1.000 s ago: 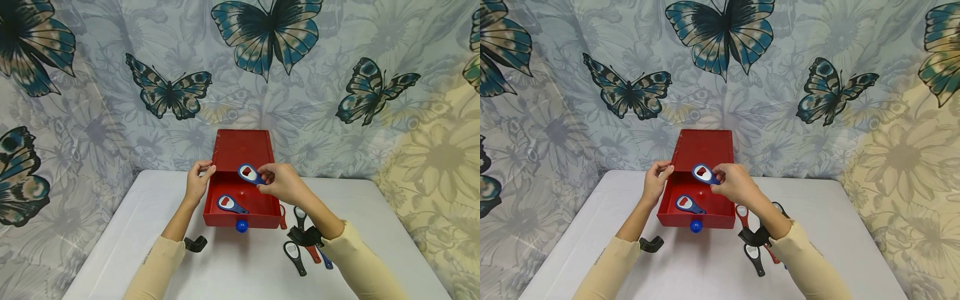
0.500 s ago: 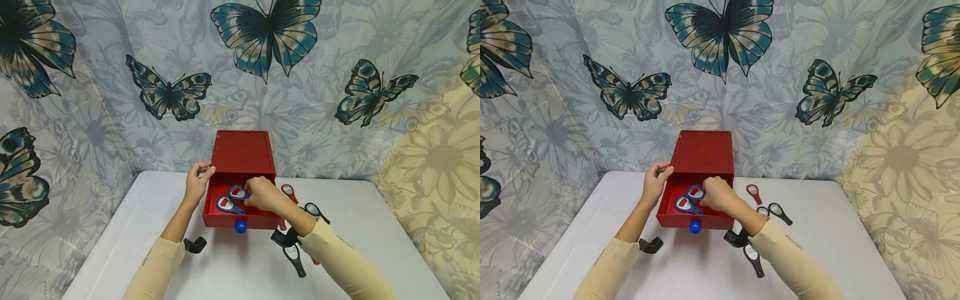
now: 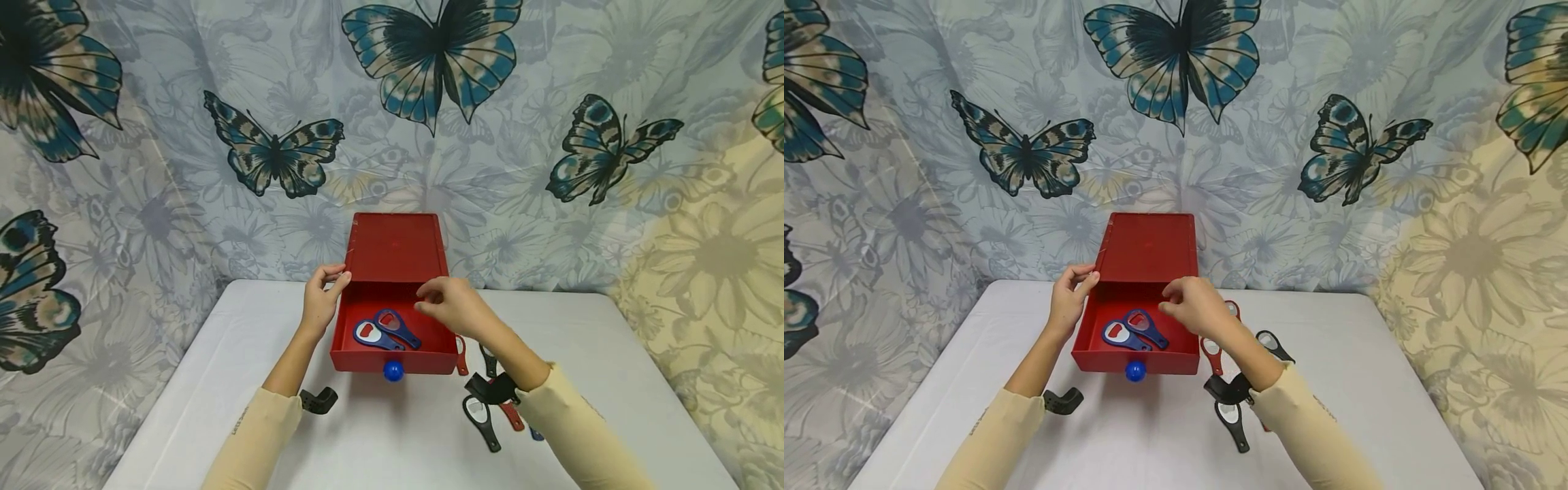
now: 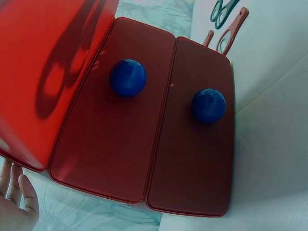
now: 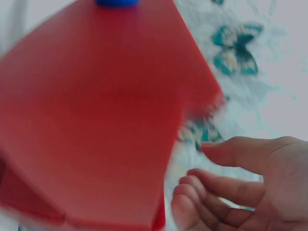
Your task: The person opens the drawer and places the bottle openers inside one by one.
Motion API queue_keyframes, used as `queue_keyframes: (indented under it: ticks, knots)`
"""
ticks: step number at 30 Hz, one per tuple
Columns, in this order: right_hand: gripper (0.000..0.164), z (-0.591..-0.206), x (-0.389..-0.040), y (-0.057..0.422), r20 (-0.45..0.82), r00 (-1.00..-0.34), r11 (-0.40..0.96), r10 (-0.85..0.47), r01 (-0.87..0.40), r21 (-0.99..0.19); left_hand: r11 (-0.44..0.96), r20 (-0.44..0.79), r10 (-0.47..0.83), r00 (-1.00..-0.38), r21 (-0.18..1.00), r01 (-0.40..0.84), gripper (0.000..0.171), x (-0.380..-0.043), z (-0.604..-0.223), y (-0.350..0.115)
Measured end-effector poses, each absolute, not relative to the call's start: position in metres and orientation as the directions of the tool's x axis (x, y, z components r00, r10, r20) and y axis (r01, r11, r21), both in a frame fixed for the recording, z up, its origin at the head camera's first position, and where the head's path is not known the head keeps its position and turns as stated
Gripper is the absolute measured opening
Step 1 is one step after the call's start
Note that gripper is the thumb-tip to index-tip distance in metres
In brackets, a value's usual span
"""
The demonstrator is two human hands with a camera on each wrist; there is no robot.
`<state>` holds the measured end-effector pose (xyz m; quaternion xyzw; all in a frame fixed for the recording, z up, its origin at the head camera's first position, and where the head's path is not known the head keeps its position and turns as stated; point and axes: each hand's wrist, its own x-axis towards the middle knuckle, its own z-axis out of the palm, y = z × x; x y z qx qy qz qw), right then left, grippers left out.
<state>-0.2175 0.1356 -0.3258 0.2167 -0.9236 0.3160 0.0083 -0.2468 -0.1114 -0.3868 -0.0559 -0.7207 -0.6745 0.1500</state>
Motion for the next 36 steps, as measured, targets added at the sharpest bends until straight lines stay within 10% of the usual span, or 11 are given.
queue_keyframes:
  ticks: [18,36]
  knots:
    - [0.026,-0.393,-0.248,0.258,0.110,-0.992,0.752,-0.068,-0.124,-0.648,0.057,0.309,-0.130,-0.942,0.951,0.304,0.029,-0.269,-0.410,-0.116]
    - [0.045,-0.487,-0.251,0.317,-0.074,-0.996,0.923,0.040,0.065,-0.378,0.054,0.309,-0.131,-0.942,0.951,0.305,0.029,-0.269,-0.413,-0.117]
